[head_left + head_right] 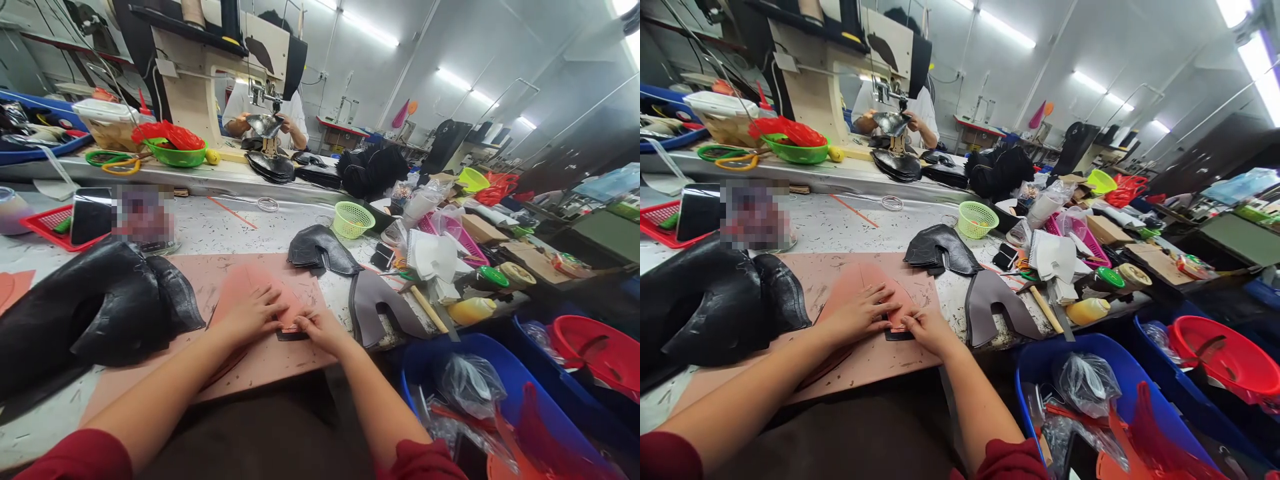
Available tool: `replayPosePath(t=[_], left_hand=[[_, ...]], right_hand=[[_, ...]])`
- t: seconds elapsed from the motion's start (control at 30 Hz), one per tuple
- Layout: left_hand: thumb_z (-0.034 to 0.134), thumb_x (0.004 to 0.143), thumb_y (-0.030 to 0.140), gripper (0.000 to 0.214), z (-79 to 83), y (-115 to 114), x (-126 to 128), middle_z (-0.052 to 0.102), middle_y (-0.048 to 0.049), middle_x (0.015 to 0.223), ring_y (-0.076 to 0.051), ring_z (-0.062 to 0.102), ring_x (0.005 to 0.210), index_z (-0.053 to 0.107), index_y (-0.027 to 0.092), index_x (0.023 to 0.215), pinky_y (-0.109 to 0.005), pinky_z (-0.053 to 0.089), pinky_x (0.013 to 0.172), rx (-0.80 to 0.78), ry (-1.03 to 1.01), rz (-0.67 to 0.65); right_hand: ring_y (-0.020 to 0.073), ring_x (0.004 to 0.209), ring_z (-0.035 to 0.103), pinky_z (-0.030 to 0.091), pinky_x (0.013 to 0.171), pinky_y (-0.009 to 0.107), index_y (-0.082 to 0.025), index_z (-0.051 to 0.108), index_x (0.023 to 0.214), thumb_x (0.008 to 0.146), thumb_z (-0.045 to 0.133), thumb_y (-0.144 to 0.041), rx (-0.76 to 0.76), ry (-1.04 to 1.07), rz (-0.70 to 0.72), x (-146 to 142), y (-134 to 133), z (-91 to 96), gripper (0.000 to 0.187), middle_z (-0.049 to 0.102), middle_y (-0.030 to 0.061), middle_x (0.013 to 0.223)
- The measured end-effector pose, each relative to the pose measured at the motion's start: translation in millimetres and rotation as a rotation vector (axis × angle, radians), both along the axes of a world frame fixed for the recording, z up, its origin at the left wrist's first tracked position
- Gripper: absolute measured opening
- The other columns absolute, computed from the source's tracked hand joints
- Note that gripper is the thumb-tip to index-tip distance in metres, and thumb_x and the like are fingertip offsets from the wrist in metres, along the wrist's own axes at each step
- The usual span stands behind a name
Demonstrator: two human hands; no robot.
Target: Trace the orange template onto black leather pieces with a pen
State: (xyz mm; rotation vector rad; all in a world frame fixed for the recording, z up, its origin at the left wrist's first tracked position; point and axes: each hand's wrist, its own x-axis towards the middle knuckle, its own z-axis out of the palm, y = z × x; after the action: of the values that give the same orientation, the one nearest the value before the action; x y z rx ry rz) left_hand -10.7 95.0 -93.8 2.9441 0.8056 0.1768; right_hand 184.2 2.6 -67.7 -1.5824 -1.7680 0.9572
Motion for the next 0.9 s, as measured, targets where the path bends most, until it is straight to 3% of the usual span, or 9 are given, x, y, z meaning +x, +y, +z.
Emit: replayPosePath(t=[0.1,0.2,0.3,0.4,0.5,0.6,0.7,0.77,0.9], left_hand=[[0.053,0.082,0.046,0.04,1.6,0,0,0.051,-0.0075,0.13,-0.031,0.042,0.122,0.057,0.031,0.12,-0.046,0.037,0.099,-0.021,0.024,0.015],[0.053,0.082,0.045,0.04,1.9,0,0,0.05,-0.0074,0.131,-0.031,0.041,0.123,0.057,0.031,0.12,-0.045,0.036,0.1,-0.027,0.028,0.018],[0.054,0.082,0.043,0.037,1.4,0,-1,0.053,-0.0069,0.127,-0.03,0.044,0.121,0.058,0.031,0.117,-0.044,0.037,0.099,0.001,-0.009,0.021],[0.057,0.079,0.042,0.034,4.1,-2,-2,0.057,-0.0102,0.118,-0.028,0.052,0.111,0.061,0.024,0.108,-0.042,0.043,0.093,0.032,-0.079,0.034],[0.055,0.081,0.039,0.027,13.9,-7,-6,0.061,-0.0111,0.106,-0.026,0.057,0.098,0.062,0.019,0.097,-0.039,0.047,0.085,0.114,-0.201,0.027],[0.049,0.086,0.039,0.024,31.2,-14,-18,0.064,-0.0093,0.097,-0.024,0.058,0.092,0.062,0.019,0.091,-0.038,0.048,0.081,0.276,-0.382,0.048],[0.046,0.087,0.038,0.022,48.0,-22,-42,0.064,-0.0076,0.094,-0.023,0.059,0.09,0.061,0.021,0.089,-0.036,0.047,0.081,0.395,-0.576,0.127],[0.047,0.087,0.039,0.021,51.5,-26,-62,0.064,-0.0063,0.093,-0.022,0.06,0.087,0.06,0.022,0.089,-0.034,0.047,0.08,0.426,-0.652,0.186],[0.046,0.084,0.05,0.032,30.1,-28,-100,0.068,-0.0041,0.091,-0.021,0.064,0.083,0.063,0.024,0.088,-0.032,0.051,0.074,0.376,-0.601,0.33]], right_hand=[[0.0143,0.064,0.059,0.043,0.067,0.025,-0.017,0.06,0.071,0.084,0.047,-0.029,-0.125,-0.024,-0.077,26,5,6.2,0.022,0.062,0.0007,0.063],[0.0127,0.059,0.057,0.044,0.063,0.024,-0.016,0.06,0.079,0.088,0.04,-0.031,-0.144,0.029,-0.102,34,21,8.6,0.027,0.06,0.0001,0.061],[0.0119,0.068,0.058,0.045,0.063,0.023,-0.019,0.057,0.088,0.087,0.04,-0.026,-0.054,0.045,-0.118,16,49,4.9,0.018,0.061,-0.0002,0.073],[0.0137,0.069,0.056,0.044,0.065,0.026,-0.02,0.055,0.078,0.077,0.054,-0.018,-0.002,-0.027,-0.141,-10,73,2.2,0.002,0.058,-0.0014,0.071],[0.0152,0.068,0.055,0.044,0.068,0.028,-0.02,0.053,0.072,0.069,0.062,-0.013,0.059,-0.076,-0.135,-32,78,8.4,0.012,0.056,-0.0022,0.067],[0.0148,0.076,0.056,0.043,0.074,0.027,-0.021,0.053,0.072,0.071,0.057,-0.011,0.246,-0.069,-0.069,-37,72,24.2,0.011,0.06,-0.0008,0.077],[0.0133,0.074,0.056,0.044,0.071,0.024,-0.021,0.055,0.078,0.077,0.05,-0.018,0.436,0.015,-0.068,-13,79,47.6,0.006,0.061,-0.0002,0.079],[0.0132,0.069,0.056,0.044,0.067,0.024,-0.021,0.055,0.08,0.076,0.05,-0.023,0.441,0.019,-0.207,19,96,63.6,0.006,0.06,-0.001,0.075],[0.0145,0.061,0.051,0.041,0.065,0.027,-0.019,0.052,0.067,0.067,0.054,-0.019,0.385,-0.069,-0.478,86,142,75.6,0.002,0.054,-0.0025,0.061]])
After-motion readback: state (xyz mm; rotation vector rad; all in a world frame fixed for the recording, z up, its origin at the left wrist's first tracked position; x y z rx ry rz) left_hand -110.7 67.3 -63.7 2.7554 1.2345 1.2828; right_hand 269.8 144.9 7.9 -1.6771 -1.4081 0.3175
